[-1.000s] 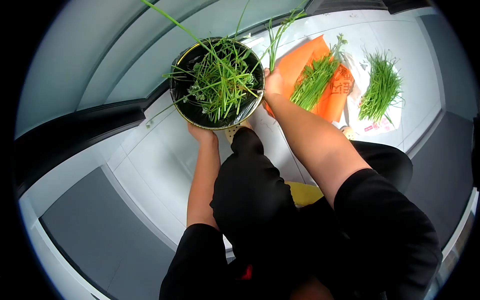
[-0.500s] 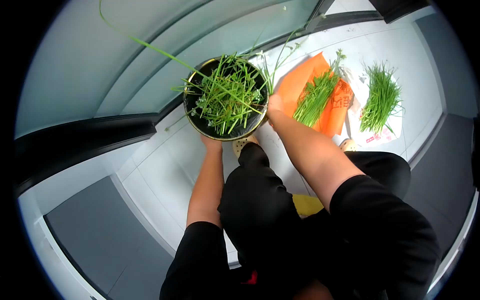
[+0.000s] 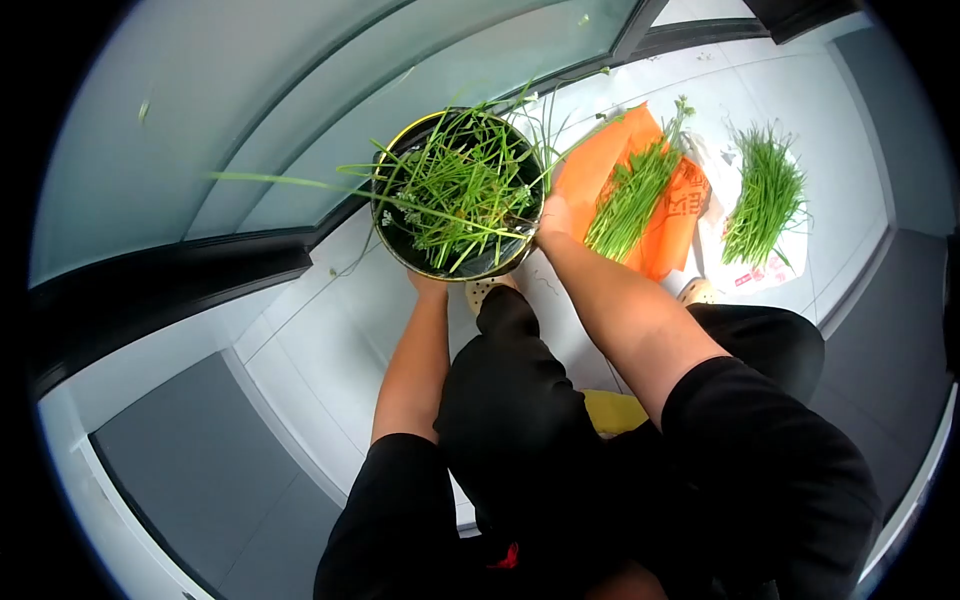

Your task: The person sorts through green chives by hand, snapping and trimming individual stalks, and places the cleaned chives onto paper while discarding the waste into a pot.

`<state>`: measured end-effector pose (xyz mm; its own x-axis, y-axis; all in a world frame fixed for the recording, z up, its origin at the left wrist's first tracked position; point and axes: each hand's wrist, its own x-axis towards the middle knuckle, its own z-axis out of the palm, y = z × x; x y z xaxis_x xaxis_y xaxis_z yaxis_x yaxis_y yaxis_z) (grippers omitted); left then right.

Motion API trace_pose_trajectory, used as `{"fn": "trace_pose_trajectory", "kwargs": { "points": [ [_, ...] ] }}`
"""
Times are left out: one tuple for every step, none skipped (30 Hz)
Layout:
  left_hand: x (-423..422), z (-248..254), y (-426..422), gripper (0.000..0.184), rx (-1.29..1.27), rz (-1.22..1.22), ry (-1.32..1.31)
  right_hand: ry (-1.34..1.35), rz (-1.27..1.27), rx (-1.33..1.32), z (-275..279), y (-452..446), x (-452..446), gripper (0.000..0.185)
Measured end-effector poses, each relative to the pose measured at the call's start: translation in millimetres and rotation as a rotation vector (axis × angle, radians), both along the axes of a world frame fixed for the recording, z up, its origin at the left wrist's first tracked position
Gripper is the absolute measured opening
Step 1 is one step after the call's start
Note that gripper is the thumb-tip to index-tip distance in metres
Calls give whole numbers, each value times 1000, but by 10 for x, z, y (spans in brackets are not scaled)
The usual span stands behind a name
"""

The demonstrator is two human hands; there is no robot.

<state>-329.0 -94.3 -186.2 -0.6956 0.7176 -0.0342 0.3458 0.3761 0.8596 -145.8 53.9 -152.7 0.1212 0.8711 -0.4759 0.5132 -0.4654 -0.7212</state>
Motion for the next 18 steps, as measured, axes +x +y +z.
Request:
{"fn": "trace_pose_trajectory", "kwargs": {
  "points": [
    [-51,-153,-18,44,241,37,-432,-5,0,-8,26,15,3,29],
    [-89,-313,-50,41,482,82,-862,-4,13,17,52,26,-1,29],
    [-8,-343,-26,33,451,113,-661,-1,26,43,-9,21,2,29],
    [-35,-339,-27,33,569,208,-1026,-3,27,35,-99,21,-4,29],
    [-12,-332,-39,34,463,157,-835,83,-20,25,-165,38,-21,29],
    [20,-293,-33,35,356,107,-646,137,-39,8,-246,49,-14,29],
    [18,-170,-5,35,371,184,-832,189,-60,-9,-329,61,-6,29],
    [49,-28,-16,38,293,232,-891,240,-82,-27,-399,72,0,29],
    [138,112,-12,38,165,196,-654,253,-25,53,-575,75,41,29],
    [177,214,-19,38,38,159,-416,127,60,85,-312,65,86,28],
    [164,355,-43,38,40,162,-415,-1,140,119,-38,55,132,27],
    [130,512,-101,35,-3,343,-588,1,146,119,46,83,197,27],
    [75,633,-196,33,-50,527,-759,-35,149,147,80,93,308,27],
    [4,738,-296,33,-52,532,-757,-70,150,175,106,94,418,28],
    [-88,818,-384,28,53,638,-717,-68,151,174,112,83,525,28],
    [-128,921,-411,23,162,741,-675,27,70,160,120,50,639,28],
    [-137,1003,-415,23,166,741,-674,123,-11,145,126,0,743,28],
    [-141,1130,-385,24,172,674,-498,124,-10,150,148,-48,822,28]
  ]
}}
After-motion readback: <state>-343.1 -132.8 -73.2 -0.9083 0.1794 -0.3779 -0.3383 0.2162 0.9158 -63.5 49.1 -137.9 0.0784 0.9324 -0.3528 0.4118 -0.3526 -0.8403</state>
